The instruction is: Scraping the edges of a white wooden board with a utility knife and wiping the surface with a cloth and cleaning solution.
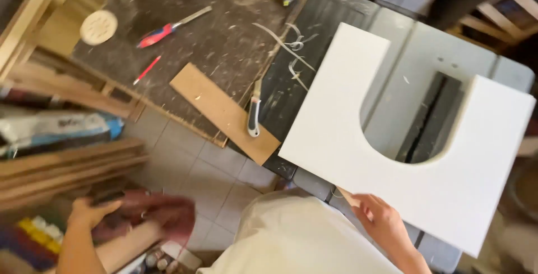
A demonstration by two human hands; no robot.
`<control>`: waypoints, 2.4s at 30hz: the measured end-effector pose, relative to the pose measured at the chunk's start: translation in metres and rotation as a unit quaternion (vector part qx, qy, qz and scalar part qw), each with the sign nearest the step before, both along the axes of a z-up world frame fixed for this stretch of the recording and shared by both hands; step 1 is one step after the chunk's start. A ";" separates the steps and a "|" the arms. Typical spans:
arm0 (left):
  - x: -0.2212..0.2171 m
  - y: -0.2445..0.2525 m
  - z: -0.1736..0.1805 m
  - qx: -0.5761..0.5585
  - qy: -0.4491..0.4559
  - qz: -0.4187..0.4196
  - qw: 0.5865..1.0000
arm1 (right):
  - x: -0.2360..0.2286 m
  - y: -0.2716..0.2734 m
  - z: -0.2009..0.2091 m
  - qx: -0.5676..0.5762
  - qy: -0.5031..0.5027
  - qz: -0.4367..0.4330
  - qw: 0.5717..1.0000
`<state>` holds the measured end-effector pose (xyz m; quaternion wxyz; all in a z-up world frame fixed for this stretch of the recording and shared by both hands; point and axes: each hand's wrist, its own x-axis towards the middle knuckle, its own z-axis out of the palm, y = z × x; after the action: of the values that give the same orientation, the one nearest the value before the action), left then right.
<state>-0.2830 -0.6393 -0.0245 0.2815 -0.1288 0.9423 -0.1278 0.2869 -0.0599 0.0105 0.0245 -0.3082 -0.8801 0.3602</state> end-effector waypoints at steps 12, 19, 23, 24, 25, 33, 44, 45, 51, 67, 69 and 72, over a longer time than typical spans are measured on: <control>0.090 0.072 0.240 0.013 0.320 -0.162 0.933 | 0.102 0.059 -0.024 0.035 0.050 0.073 0.995; 0.196 -0.011 -0.021 0.038 0.204 0.011 0.978 | 0.131 0.064 -0.052 0.043 0.064 0.113 0.991; 0.217 -0.002 -0.035 0.030 0.111 0.017 0.993 | 0.113 0.053 -0.032 0.040 0.087 0.129 0.987; 0.234 0.014 -0.022 0.038 0.120 0.016 0.992 | 0.106 0.058 -0.029 0.049 0.094 0.128 0.986; 0.240 0.030 -0.005 0.049 0.075 0.052 0.995 | 0.103 0.053 -0.028 0.041 0.088 0.133 0.986; 0.221 0.015 -0.001 0.123 0.225 -0.146 0.955 | 0.079 0.050 -0.018 0.044 0.077 0.194 0.977; 0.211 0.076 0.304 0.181 0.585 -0.089 0.786 | 0.059 0.060 -0.006 0.071 0.002 0.163 0.984; 0.169 0.044 0.189 0.179 0.583 -0.086 0.788 | 0.056 0.057 -0.014 0.070 -0.001 0.168 0.983; 0.183 -0.022 0.003 0.061 0.267 0.184 0.944 | 0.053 0.075 -0.063 0.117 0.128 0.253 0.952; 0.216 0.064 0.021 0.343 0.244 -0.097 0.902 | 0.039 0.029 0.001 -0.002 0.020 0.087 0.996; 0.228 0.123 0.065 0.467 0.256 -0.102 0.840 | 0.044 0.030 -0.002 -0.017 0.021 0.056 0.998; 0.235 0.212 0.128 0.687 0.229 0.046 0.688 | 0.056 0.031 -0.015 -0.017 0.027 0.015 0.999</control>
<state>-0.0479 -0.4276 0.1032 0.0722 0.0322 0.7943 0.6023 0.3428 -0.0292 -0.0042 0.0380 -0.2855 -0.8776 0.3833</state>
